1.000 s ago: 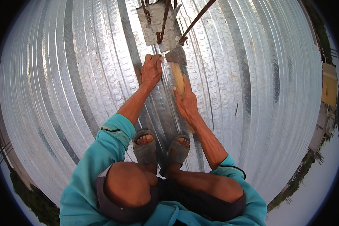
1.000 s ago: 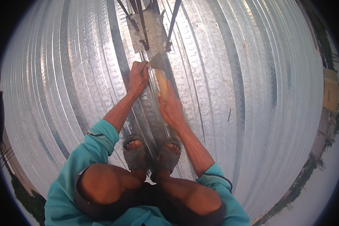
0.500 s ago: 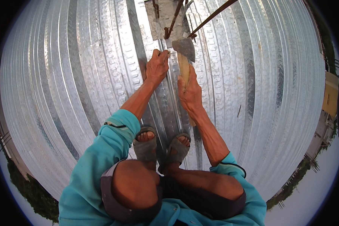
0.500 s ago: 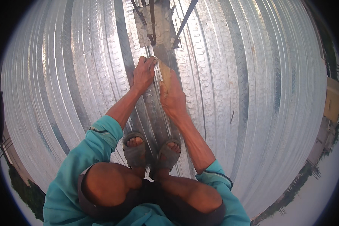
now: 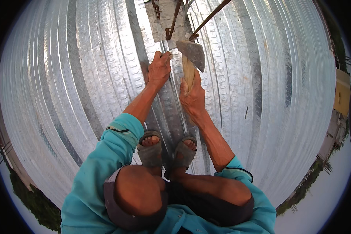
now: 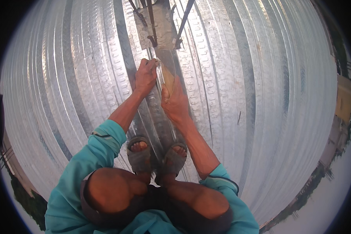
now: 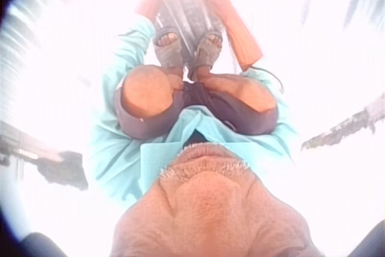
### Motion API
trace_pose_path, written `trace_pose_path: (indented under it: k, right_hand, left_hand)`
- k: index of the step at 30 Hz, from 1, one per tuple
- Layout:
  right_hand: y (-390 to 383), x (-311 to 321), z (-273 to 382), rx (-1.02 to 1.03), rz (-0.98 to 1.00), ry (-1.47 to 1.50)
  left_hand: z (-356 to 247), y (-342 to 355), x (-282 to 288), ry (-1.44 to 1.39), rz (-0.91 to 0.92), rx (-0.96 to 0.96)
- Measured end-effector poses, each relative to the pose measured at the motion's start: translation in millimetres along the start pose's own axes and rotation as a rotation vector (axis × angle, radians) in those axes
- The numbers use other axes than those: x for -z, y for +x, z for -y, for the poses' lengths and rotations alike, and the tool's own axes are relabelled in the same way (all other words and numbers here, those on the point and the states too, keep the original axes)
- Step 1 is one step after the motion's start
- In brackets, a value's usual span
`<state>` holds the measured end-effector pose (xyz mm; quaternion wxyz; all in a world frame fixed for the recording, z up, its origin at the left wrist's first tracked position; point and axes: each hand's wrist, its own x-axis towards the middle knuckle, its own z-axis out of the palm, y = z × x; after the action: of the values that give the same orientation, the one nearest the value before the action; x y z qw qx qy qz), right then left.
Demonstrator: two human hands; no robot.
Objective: The person walks across a corrugated metal roof and uses a hammer to drive nails into the sheets, securing them to the underlying structure. The person moves along the roof ridge and continues hammering at multiple locations.
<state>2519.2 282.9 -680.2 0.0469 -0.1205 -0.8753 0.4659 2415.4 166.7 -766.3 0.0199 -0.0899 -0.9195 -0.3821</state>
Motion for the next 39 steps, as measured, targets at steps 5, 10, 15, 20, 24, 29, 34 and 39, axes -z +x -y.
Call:
trace_pose_path:
  k: [5, 10, 15, 20, 24, 29, 34, 39]
  right_hand:
    - [11, 3, 7, -0.04, 0.131, -0.03]
    - [6, 9, 22, 0.114, -0.076, 0.026]
    - [18, 4, 1, -0.16, 0.237, -0.158]
    - [17, 15, 24, 0.079, -0.026, -0.004]
    - [11, 10, 20, 0.075, 0.067, -0.1]
    - [22, 1, 3, -0.064, 0.169, -0.126]
    - [14, 22, 26, 0.091, -0.014, 0.014]
    - [5, -4, -9, 0.0, 0.156, -0.233]
  left_hand:
    - [9, -5, -4, 0.018, -0.042, -0.02]
    - [4, 1, -6, -0.031, -0.066, -0.037]
    - [4, -3, -6, -0.016, -0.054, -0.029]
    - [1, 1, -2, -0.041, -0.037, -0.028]
    - [3, -2, -1, -0.046, -0.047, -0.043]
    - [7, 7, -4, -0.018, -0.073, -0.036]
    - [1, -2, 0, -0.029, -0.004, 0.005]
    - [2, -4, -2, -0.016, -0.012, -0.059]
